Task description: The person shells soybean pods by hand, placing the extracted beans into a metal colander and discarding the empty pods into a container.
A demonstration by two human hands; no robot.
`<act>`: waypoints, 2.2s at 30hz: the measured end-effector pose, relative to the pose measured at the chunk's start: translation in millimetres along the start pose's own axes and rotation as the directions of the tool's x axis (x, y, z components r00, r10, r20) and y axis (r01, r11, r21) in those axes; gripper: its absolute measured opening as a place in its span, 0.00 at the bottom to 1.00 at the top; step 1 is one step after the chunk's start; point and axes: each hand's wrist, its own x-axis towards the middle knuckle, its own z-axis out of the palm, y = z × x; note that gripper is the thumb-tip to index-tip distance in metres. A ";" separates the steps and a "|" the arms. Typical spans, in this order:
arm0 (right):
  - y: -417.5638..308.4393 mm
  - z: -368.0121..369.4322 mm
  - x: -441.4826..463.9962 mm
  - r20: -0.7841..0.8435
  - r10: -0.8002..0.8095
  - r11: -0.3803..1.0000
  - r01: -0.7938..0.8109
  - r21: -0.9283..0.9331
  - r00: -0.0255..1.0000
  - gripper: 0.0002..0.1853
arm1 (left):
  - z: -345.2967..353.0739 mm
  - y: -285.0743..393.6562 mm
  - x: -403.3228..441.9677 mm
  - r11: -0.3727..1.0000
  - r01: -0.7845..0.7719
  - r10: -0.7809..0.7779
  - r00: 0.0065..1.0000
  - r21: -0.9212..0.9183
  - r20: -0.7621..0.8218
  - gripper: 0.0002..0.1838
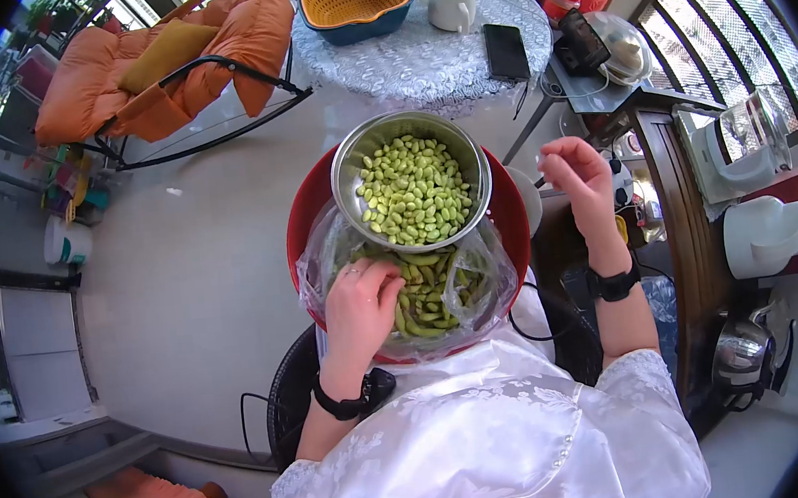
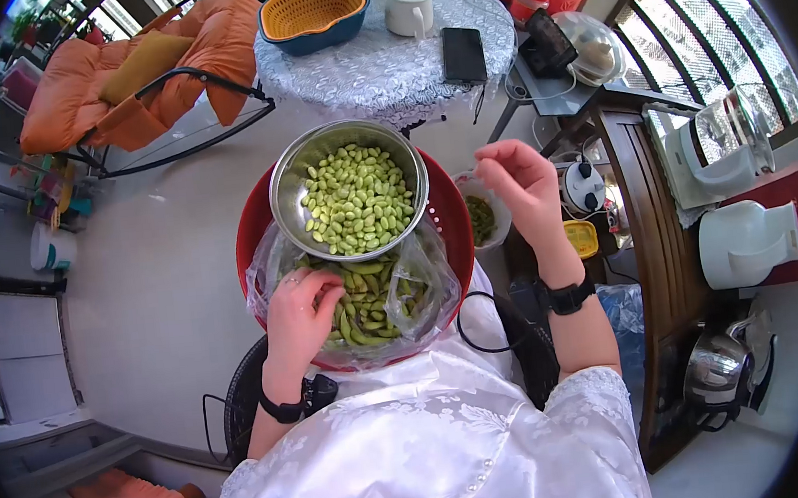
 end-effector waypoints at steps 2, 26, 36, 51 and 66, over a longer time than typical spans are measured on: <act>-29.7 27.0 -22.6 0.253 -0.098 0.994 0.107 -0.021 0.962 0.06 | -0.9 -3.7 0.0 0.995 -0.077 0.081 0.994 0.071 -0.068 0.07; -3.2 108.1 -86.8 0.482 0.176 0.922 0.029 -0.387 0.859 0.11 | -5.2 12.5 -24.9 0.918 0.029 -0.007 0.998 -0.395 0.056 0.12; -3.9 98.5 -84.6 0.480 0.088 0.942 0.084 -0.326 0.873 0.11 | 4.0 27.8 -25.2 0.893 -0.159 0.092 0.980 -0.422 -0.174 0.10; -12.3 101.4 -88.1 0.423 0.003 0.998 -0.027 0.050 0.906 0.09 | 1.6 42.0 -27.7 0.898 -0.431 0.381 0.859 -0.083 -0.343 0.05; -17.0 104.4 -93.0 0.400 -0.059 0.930 0.196 -0.312 0.915 0.06 | 13.4 38.2 -27.5 0.899 -0.436 0.419 0.840 0.030 -0.345 0.05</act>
